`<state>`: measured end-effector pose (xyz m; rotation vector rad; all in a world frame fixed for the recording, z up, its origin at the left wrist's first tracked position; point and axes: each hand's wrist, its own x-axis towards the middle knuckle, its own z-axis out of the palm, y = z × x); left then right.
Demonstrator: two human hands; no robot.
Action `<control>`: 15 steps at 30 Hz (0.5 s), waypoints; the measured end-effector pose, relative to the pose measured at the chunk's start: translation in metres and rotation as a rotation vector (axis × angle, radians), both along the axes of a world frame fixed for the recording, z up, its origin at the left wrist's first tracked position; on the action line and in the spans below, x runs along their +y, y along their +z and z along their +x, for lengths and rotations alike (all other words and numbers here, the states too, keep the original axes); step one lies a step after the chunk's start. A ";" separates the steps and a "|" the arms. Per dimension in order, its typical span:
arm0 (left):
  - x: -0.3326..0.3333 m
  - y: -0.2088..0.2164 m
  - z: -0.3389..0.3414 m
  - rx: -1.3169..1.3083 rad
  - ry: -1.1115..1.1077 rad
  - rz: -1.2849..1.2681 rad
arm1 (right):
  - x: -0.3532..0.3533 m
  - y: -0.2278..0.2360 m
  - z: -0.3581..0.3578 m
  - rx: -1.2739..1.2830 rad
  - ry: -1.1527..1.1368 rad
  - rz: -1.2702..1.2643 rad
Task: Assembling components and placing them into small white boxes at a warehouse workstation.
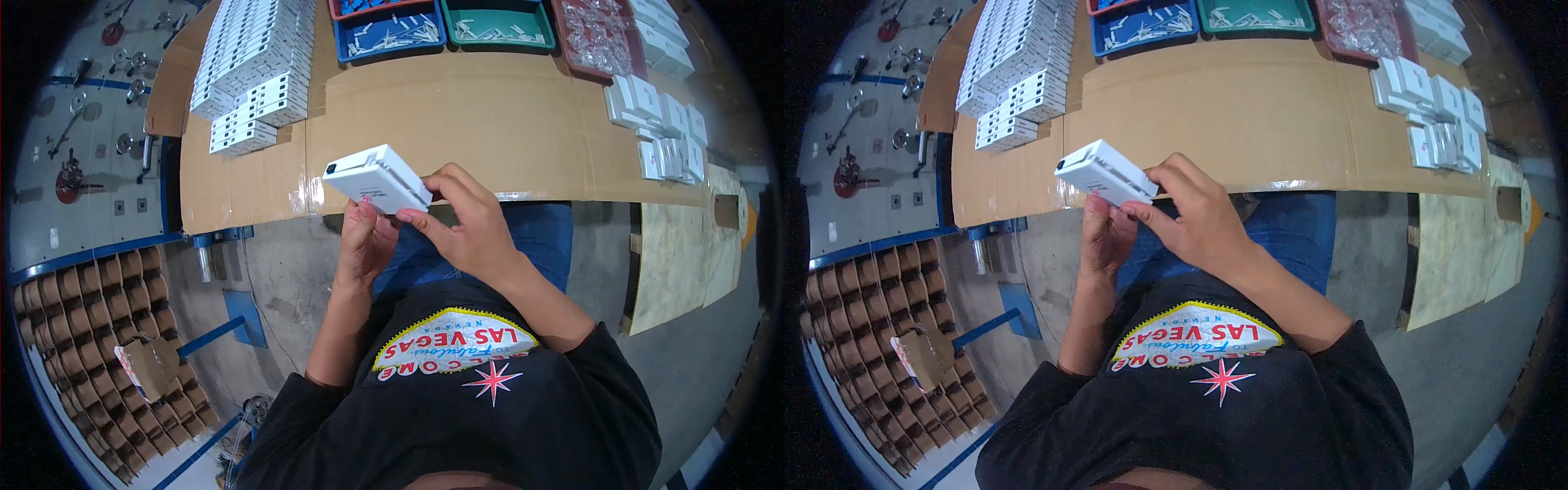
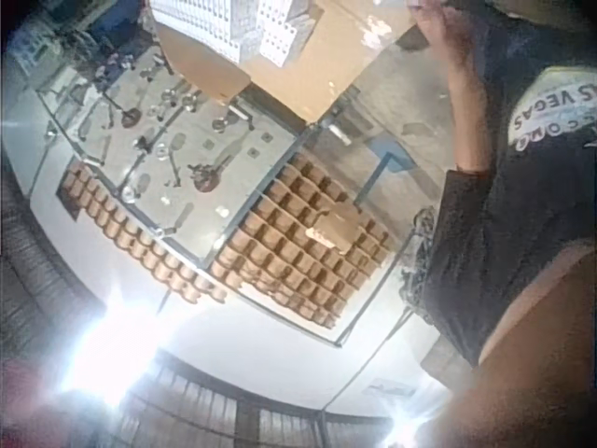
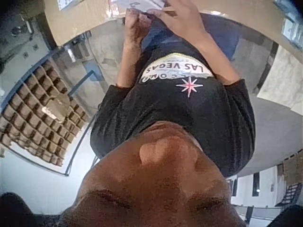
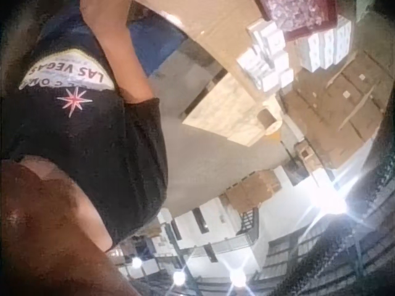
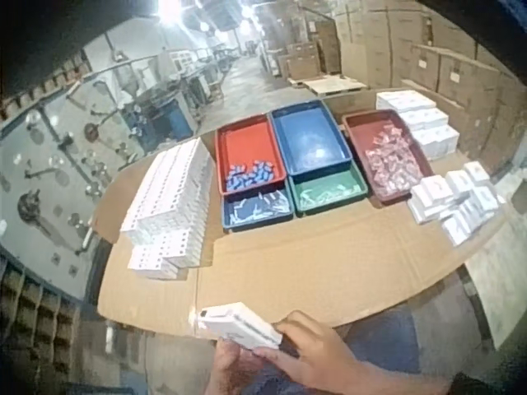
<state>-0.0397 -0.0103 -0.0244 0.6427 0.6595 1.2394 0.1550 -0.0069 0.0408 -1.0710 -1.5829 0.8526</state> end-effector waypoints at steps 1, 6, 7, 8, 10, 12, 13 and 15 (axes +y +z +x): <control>0.001 -0.003 -0.004 -0.073 -0.039 -0.018 | -0.003 -0.001 -0.002 -0.053 -0.026 0.037; 0.003 -0.001 -0.010 -0.155 -0.077 -0.002 | -0.005 -0.001 -0.004 -0.085 -0.056 0.070; 0.003 0.001 -0.009 -0.128 -0.065 0.007 | -0.003 0.000 -0.002 -0.068 -0.028 0.030; 0.003 0.003 -0.008 -0.103 -0.052 0.016 | -0.003 0.000 -0.001 -0.052 0.001 -0.010; 0.005 0.006 -0.005 -0.107 -0.065 0.022 | 0.000 -0.001 0.001 -0.005 -0.008 0.018; 0.005 0.003 -0.007 -0.112 -0.075 0.026 | 0.002 0.001 0.000 0.041 -0.013 0.042; 0.004 -0.004 -0.011 -0.056 -0.102 0.014 | 0.003 0.004 -0.002 0.137 -0.028 0.048; 0.003 -0.005 -0.013 -0.024 -0.159 0.012 | 0.002 0.004 0.000 0.227 -0.037 0.052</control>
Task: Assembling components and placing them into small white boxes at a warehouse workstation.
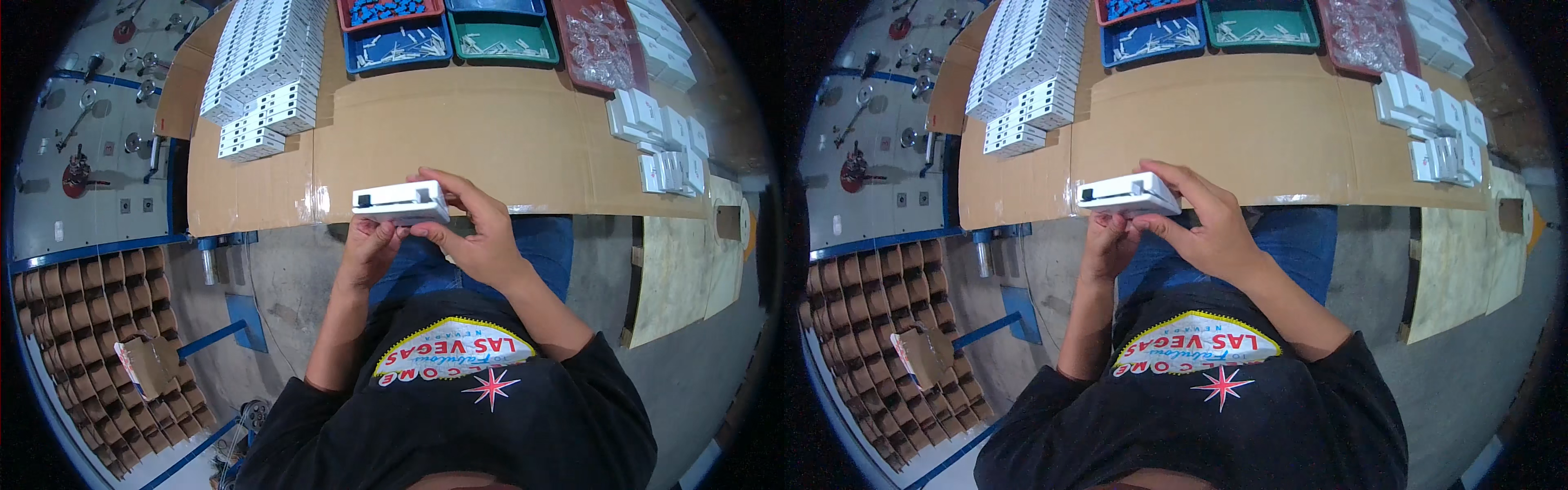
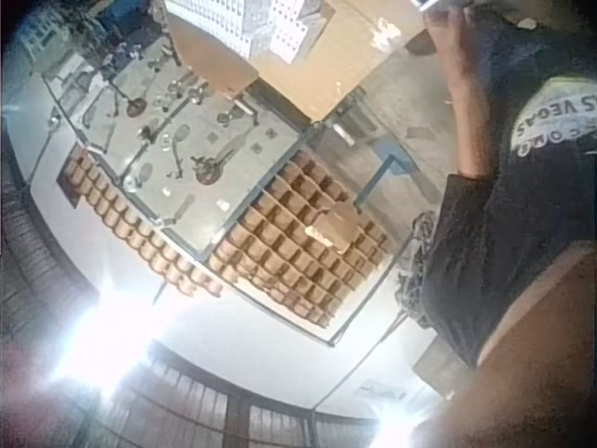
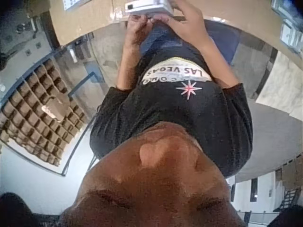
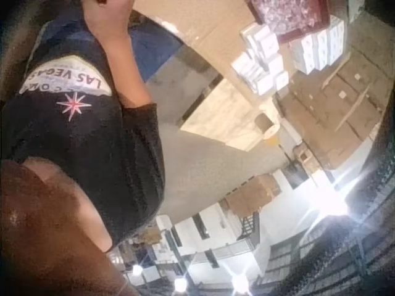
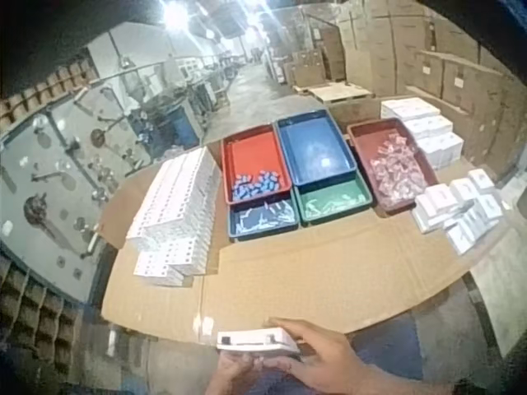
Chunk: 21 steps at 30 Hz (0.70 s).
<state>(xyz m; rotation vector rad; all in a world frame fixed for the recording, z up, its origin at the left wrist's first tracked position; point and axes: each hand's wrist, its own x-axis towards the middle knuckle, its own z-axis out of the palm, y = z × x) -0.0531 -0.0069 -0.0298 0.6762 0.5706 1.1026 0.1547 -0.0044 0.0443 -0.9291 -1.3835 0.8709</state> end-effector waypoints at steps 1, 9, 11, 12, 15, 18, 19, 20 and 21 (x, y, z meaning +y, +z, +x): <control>-0.001 0.003 0.003 -0.005 0.005 0.000 | -0.001 -0.005 0.006 -0.015 0.047 -0.040; -0.001 0.004 0.002 -0.063 -0.052 -0.009 | -0.005 -0.016 0.009 0.005 0.080 -0.077; -0.001 0.005 0.001 0.002 -0.018 -0.003 | -0.003 -0.016 0.009 0.047 0.093 -0.100; -0.002 0.005 0.000 0.072 0.015 0.000 | -0.003 -0.017 0.009 0.044 0.106 -0.095; 0.004 0.051 0.021 0.258 0.152 0.224 | -0.003 -0.022 0.013 0.161 0.159 -0.177; 0.006 0.051 0.020 0.189 0.208 0.296 | -0.004 -0.026 0.015 0.254 0.246 -0.196; 0.006 0.050 0.018 0.194 0.188 0.327 | -0.004 -0.028 0.016 0.248 0.258 -0.196; 0.005 0.049 0.020 0.188 0.206 0.350 | -0.005 -0.027 0.016 0.248 0.237 -0.205; 0.004 0.051 0.021 0.187 0.218 0.352 | -0.005 -0.028 0.016 0.251 0.215 -0.214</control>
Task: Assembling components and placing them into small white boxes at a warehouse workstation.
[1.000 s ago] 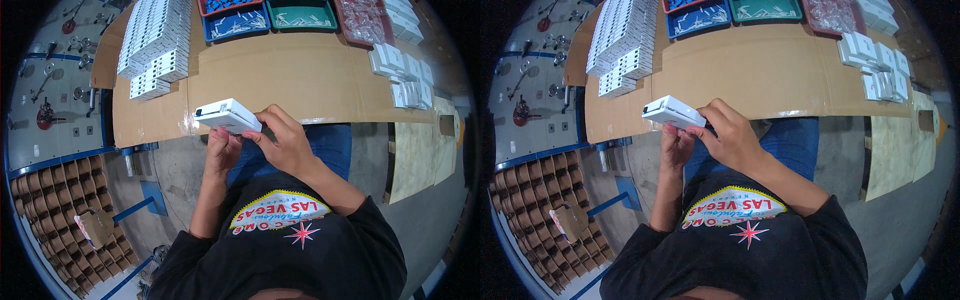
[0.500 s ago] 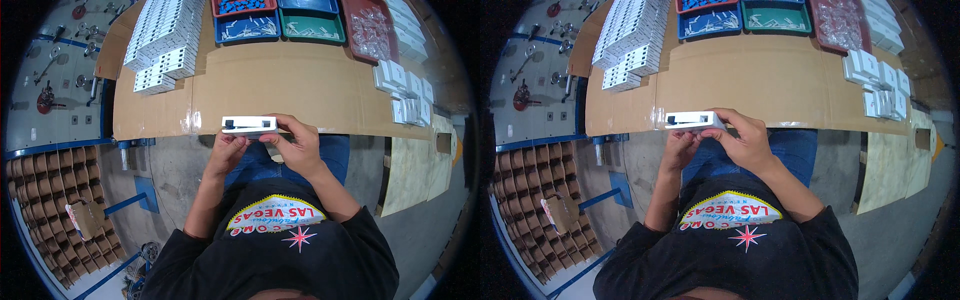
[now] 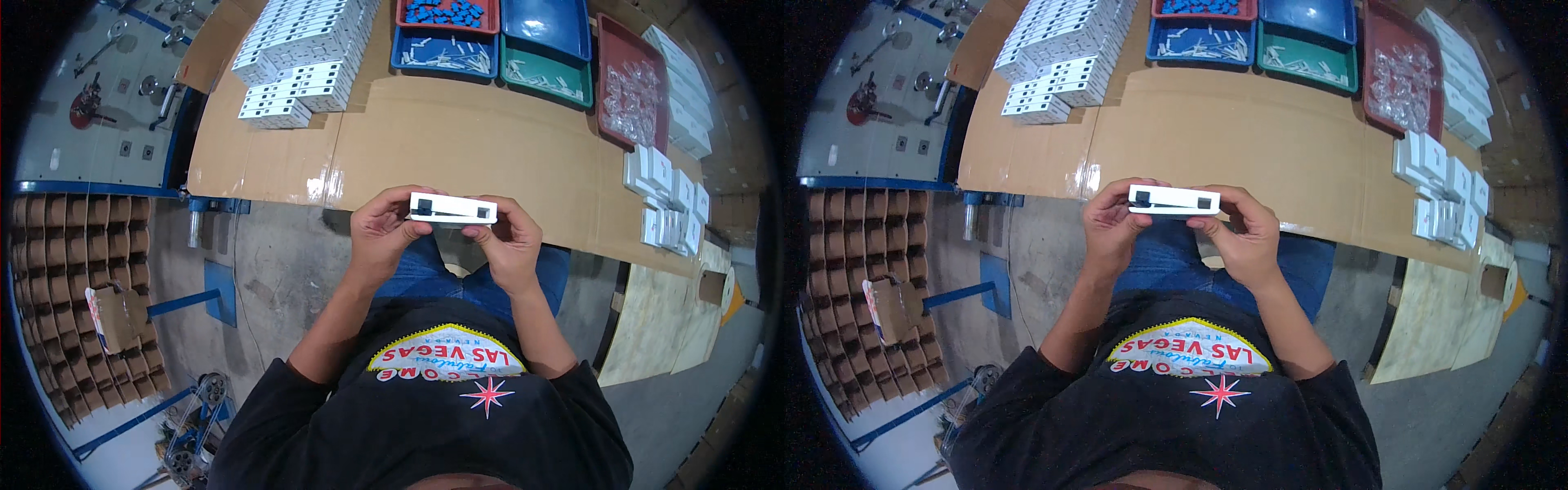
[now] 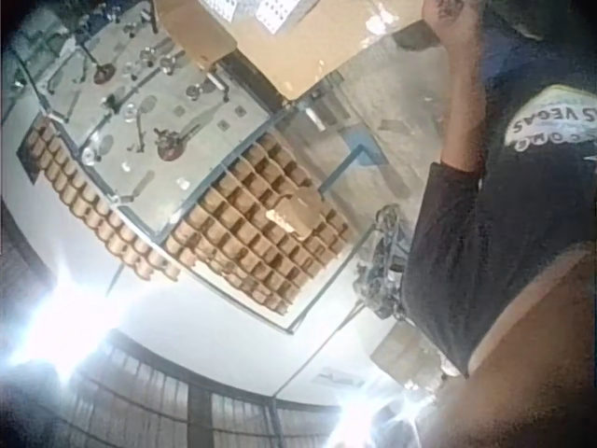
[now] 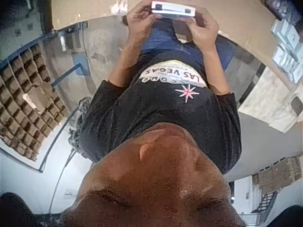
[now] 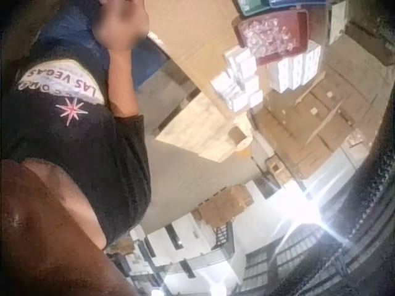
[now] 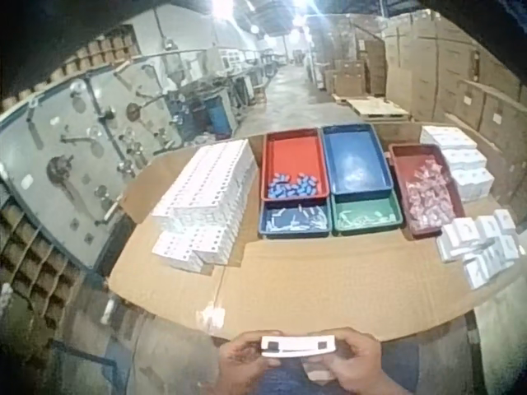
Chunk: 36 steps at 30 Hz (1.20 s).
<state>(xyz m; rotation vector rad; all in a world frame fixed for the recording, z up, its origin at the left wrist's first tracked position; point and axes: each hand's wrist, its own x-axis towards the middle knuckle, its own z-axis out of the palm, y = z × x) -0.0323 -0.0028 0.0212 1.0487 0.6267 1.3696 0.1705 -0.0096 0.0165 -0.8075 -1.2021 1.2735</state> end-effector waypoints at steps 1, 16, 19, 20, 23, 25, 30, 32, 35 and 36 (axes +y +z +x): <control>-0.001 0.002 0.001 0.011 0.011 0.000 | 0.000 -0.001 -0.001 -0.003 0.010 0.003; -0.010 0.014 0.007 0.072 0.100 0.057 | 0.004 0.013 -0.005 -0.027 0.019 0.118; -0.010 0.015 0.006 0.081 0.082 0.077 | 0.005 0.009 -0.003 0.013 0.030 0.184; -0.009 0.015 0.006 0.098 0.064 0.095 | 0.004 0.009 -0.001 -0.003 0.040 0.180; -0.011 0.015 0.005 0.087 0.048 0.151 | 0.000 0.012 -0.002 0.014 0.047 0.187; -0.009 0.007 0.006 0.145 0.081 0.077 | -0.003 0.012 -0.002 0.003 0.001 0.093; -0.003 -0.033 0.025 0.099 0.199 -0.109 | 0.009 -0.028 0.002 -0.030 -0.032 -0.180; -0.005 -0.035 0.026 0.116 0.201 -0.090 | 0.008 -0.025 0.002 -0.031 -0.041 -0.181; -0.011 -0.020 0.025 0.157 0.221 -0.103 | 0.004 -0.016 0.005 -0.030 -0.037 -0.176; -0.015 -0.010 0.022 0.179 0.206 -0.042 | -0.001 0.000 0.005 -0.041 -0.034 -0.103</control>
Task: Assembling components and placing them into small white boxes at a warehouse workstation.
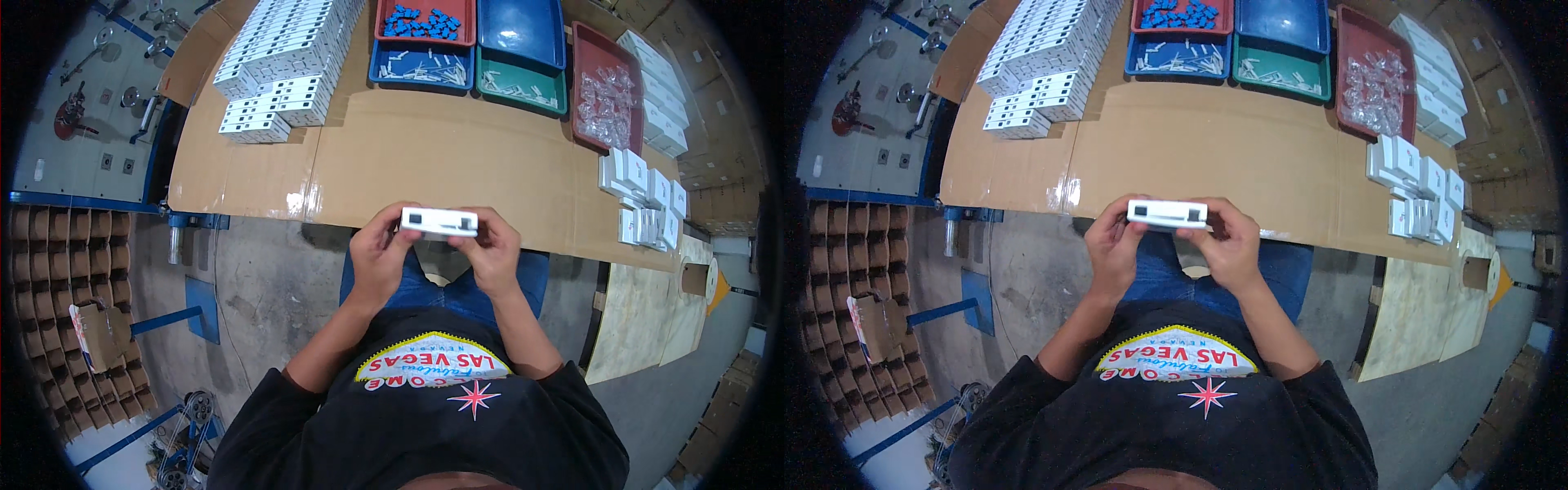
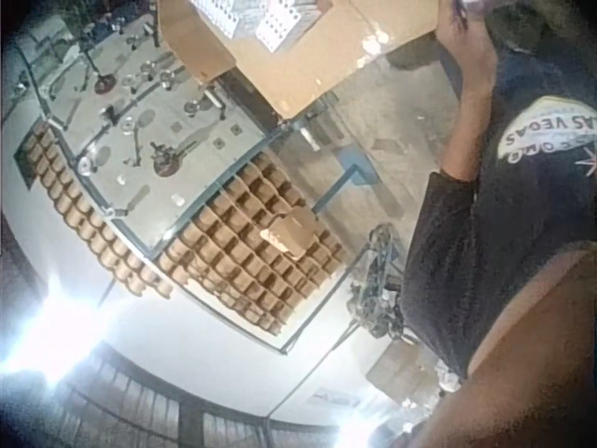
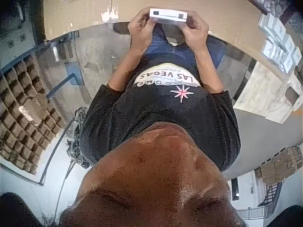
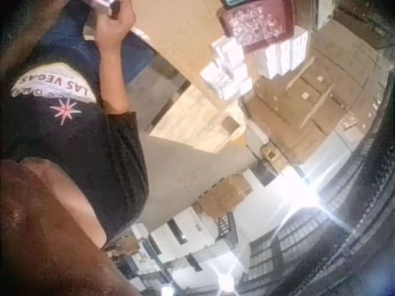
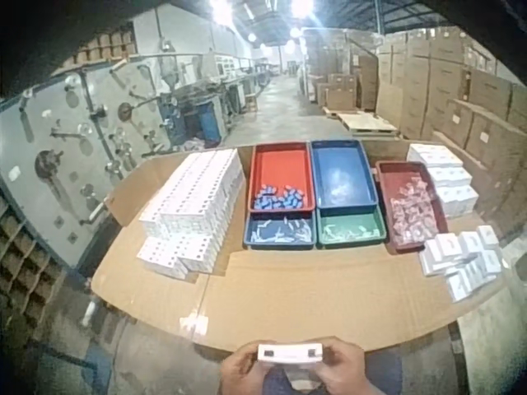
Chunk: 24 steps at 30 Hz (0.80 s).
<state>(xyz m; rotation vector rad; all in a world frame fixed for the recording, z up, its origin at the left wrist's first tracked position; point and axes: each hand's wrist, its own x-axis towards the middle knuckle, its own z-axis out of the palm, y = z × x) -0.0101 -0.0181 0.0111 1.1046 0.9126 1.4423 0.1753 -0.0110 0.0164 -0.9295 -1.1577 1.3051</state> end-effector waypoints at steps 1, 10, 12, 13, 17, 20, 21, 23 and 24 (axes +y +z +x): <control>-0.004 0.011 0.000 0.026 -0.027 0.054 | -0.004 0.012 0.000 -0.015 0.000 0.069; 0.013 -0.037 0.015 0.023 0.083 -0.079 | 0.012 -0.048 -0.007 0.039 -0.066 -0.138; 0.021 -0.036 0.014 0.035 0.093 -0.063 | 0.027 -0.030 -0.002 -0.007 -0.029 -0.132; 0.024 -0.037 0.014 0.007 0.049 -0.077 | 0.024 -0.030 0.001 -0.032 -0.034 -0.139; 0.042 -0.044 0.010 -0.022 -0.056 -0.108 | 0.034 -0.041 0.005 -0.011 -0.020 -0.159; 0.039 -0.032 0.007 -0.044 -0.124 -0.145 | 0.033 -0.043 0.005 0.000 -0.003 -0.169; 0.039 -0.027 0.005 -0.061 -0.161 -0.174 | 0.032 -0.044 0.005 0.001 0.003 -0.170; 0.042 -0.033 -0.001 -0.053 -0.200 -0.164 | 0.031 -0.044 0.005 0.032 0.041 -0.187; 0.042 -0.037 -0.003 -0.047 -0.245 -0.155 | 0.031 -0.042 0.005 0.032 0.046 -0.190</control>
